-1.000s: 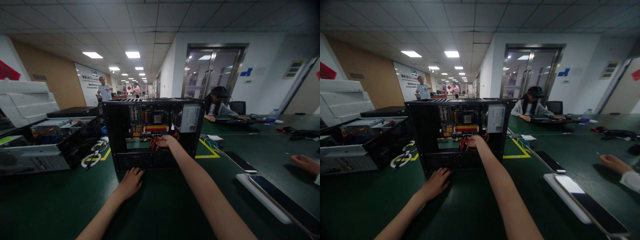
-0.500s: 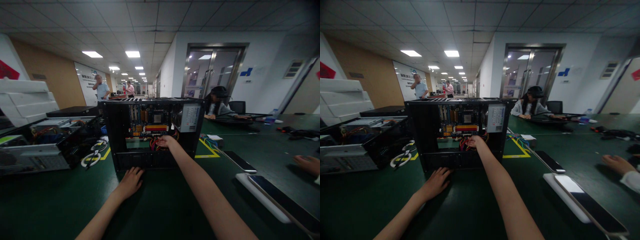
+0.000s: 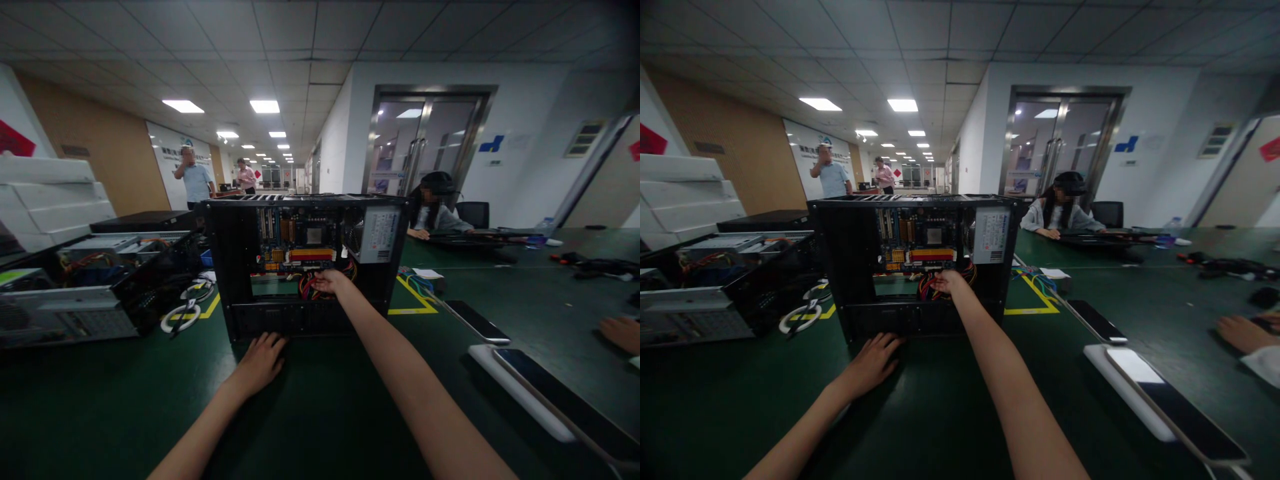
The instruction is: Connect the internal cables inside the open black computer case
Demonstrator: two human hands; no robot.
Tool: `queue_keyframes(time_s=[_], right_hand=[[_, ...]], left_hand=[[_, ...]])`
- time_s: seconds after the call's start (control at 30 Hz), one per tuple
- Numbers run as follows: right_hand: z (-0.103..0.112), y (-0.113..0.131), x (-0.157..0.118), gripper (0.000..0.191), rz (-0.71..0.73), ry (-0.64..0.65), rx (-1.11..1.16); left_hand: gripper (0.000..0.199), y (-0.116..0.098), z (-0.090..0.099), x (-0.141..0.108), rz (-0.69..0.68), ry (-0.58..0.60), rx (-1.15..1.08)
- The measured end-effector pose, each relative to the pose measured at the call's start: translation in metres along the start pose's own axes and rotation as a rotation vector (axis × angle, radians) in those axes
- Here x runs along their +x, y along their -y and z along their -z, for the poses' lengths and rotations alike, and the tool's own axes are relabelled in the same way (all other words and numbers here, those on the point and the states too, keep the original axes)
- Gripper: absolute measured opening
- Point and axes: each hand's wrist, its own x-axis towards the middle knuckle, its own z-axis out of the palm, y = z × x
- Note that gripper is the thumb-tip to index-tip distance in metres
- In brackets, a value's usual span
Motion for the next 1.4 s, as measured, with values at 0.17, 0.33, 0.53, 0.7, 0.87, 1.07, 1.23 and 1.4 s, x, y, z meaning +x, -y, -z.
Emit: queue_keyframes(time_s=[0.17, 0.33, 0.53, 0.7, 0.87, 1.07, 1.23, 1.4], right_hand=[[-0.0007, 0.0005, -0.0002, 0.011, -0.015, 0.008, 0.044], [-0.0006, 0.0007, -0.0009, 0.013, -0.025, 0.008, 0.056], [-0.0012, 0.0008, 0.0005, 0.014, 0.012, -0.001, 0.053], [-0.0003, 0.0015, 0.0055, 0.011, 0.006, 0.003, 0.065], [0.0006, 0.0027, 0.0088, 0.010, 0.001, 0.000, 0.052], [0.0000, 0.0026, 0.0081, 0.011, 0.002, -0.004, 0.046], [0.0010, 0.0018, 0.0089, 0.012, 0.006, 0.032, 0.039], [0.0011, 0.0026, 0.0068, 0.010, 0.009, 0.034, -0.002]], left_hand=[[0.042, -0.0013, 0.0025, -0.0002, 0.007, 0.009, 0.008], [0.041, -0.0022, 0.0045, 0.0000, 0.001, 0.010, 0.011], [0.042, -0.0002, -0.0006, 0.0015, 0.017, 0.012, 0.015], [0.042, 0.0004, -0.0014, 0.0011, 0.011, 0.003, 0.002], [0.041, 0.0011, -0.0015, 0.0011, 0.008, 0.002, -0.004], [0.040, 0.0024, -0.0017, 0.0012, -0.014, -0.006, -0.002], [0.040, 0.0022, -0.0015, 0.0005, -0.017, -0.022, 0.001], [0.041, 0.0024, -0.0025, 0.0012, -0.005, -0.012, 0.013]])
